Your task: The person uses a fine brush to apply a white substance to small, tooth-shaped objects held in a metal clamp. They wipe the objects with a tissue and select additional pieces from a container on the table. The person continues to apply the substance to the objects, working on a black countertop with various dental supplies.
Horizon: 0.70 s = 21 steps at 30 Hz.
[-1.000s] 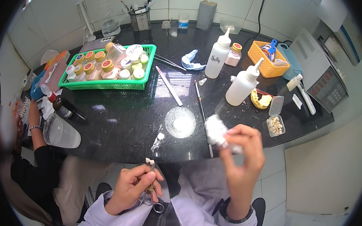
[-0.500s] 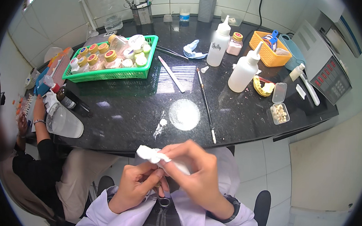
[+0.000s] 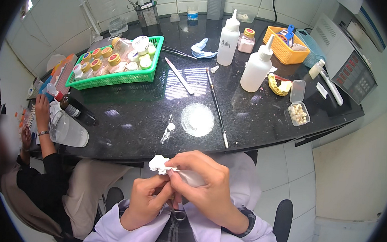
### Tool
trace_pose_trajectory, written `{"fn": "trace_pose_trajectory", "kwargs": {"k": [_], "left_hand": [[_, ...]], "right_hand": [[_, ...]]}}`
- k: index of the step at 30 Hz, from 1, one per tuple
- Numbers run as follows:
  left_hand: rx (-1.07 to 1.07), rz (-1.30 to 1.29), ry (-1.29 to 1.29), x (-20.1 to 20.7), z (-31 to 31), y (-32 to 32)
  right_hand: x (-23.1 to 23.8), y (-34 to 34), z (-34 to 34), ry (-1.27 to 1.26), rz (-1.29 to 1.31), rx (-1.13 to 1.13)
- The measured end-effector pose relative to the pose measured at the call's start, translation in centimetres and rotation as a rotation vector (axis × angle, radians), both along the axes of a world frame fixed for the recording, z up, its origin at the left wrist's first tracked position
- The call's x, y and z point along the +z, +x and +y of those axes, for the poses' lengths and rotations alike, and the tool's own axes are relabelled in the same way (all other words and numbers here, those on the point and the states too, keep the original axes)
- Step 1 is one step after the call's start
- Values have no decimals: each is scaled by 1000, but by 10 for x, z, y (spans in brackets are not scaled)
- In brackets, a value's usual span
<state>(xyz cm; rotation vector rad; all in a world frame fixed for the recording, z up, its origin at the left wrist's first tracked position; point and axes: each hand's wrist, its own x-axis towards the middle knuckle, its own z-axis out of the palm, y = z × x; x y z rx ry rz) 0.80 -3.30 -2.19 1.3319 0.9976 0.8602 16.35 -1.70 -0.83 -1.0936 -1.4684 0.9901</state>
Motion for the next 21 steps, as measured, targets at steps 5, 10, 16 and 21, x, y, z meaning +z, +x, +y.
{"fn": "trace_pose_trajectory", "kwargs": {"k": [5, 10, 16, 21], "left_hand": [[27, -9, 27, 1, -2, 0], [-10, -36, 7, 4, 1, -2], [44, 6, 53, 0, -1, -3], [75, 150, 165, 1, -1, -3]], "right_hand": [[-9, -2, -1, -207, 408, 70], [-12, 4, 2, -379, 705, 67], [-5, -6, -5, -94, 126, 20], [-10, -10, -2, 339, -208, -120]]}}
